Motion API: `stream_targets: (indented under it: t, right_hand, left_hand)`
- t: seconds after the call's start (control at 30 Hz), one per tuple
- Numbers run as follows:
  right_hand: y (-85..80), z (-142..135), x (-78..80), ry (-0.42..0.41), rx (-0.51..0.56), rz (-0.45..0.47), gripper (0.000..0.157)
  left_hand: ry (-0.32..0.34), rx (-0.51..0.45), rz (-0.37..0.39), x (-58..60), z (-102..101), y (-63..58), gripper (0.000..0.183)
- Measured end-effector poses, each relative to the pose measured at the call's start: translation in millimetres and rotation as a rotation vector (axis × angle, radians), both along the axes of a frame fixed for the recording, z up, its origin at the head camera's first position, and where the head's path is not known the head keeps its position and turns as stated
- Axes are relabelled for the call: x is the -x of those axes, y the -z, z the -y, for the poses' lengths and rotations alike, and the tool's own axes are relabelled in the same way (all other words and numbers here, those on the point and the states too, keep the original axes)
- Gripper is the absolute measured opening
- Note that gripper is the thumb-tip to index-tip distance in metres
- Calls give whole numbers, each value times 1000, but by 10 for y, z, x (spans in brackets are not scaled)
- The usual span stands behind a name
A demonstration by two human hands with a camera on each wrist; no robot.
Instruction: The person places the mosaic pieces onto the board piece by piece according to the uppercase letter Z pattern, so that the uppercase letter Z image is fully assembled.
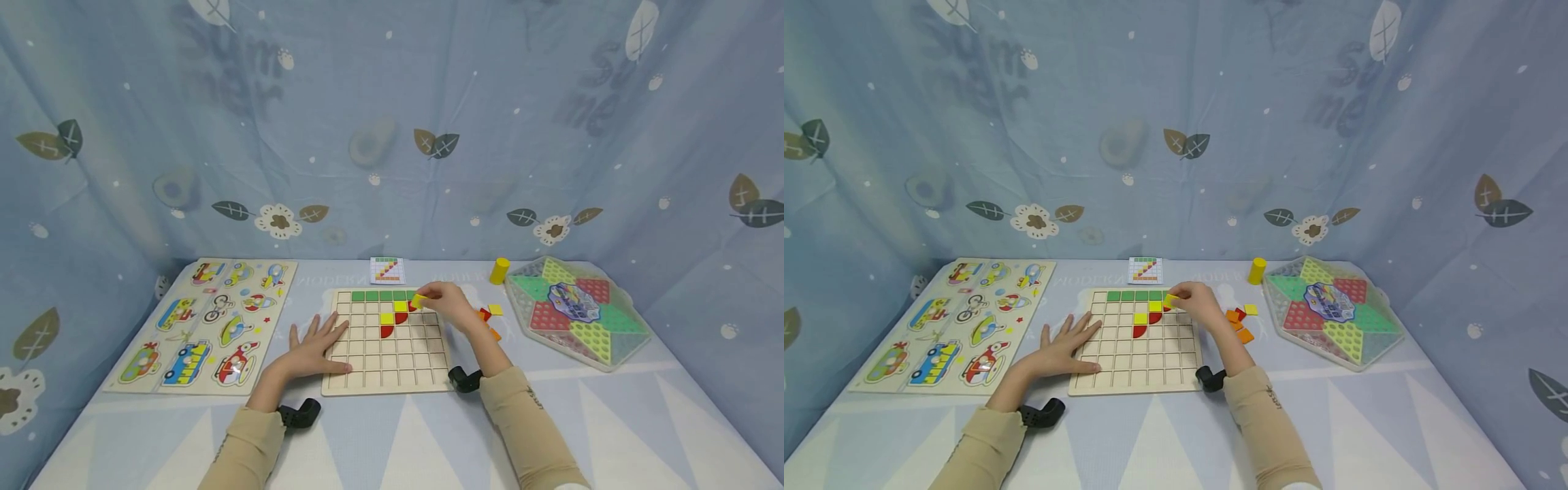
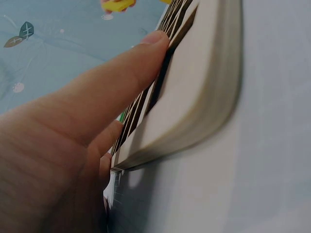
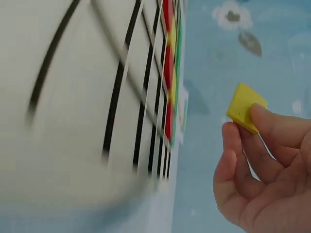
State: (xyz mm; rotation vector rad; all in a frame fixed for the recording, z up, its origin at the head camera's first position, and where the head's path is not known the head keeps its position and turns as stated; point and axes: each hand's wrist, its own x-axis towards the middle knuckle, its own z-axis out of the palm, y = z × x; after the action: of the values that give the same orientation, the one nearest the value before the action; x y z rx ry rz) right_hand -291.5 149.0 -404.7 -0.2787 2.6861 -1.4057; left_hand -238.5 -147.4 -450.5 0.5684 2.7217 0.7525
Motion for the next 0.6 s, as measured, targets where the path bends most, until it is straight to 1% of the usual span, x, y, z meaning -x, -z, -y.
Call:
stream_targets:
  t: [0.07, 0.17, 0.3, 0.43, 0.5, 0.6]
  right_hand:
    - [10, 138, 7, -44, 48, 57, 21]
    - [16, 344, 8, -92, 49, 97, 20]
    - [38, 566, 0, -152, -48, 76, 17]
    - [72, 713, -12, -209, -159, 38, 9]
    - [84, 762, -17, -218, -204, 24, 6]
    - [91, 809, -16, -222, -277, -2, 6]
  left_hand:
    - [1, 2, 1, 2, -1, 0, 94]
    - [-1, 2, 6, 1, -4, -6, 94]
    - [-3, 5, 8, -3, -6, -18, 94]
    - [1, 7, 0, -11, -8, -18, 93]
    - [3, 7, -2, -11, -9, -13, 93]
    - [5, 8, -5, -9, -9, -7, 93]
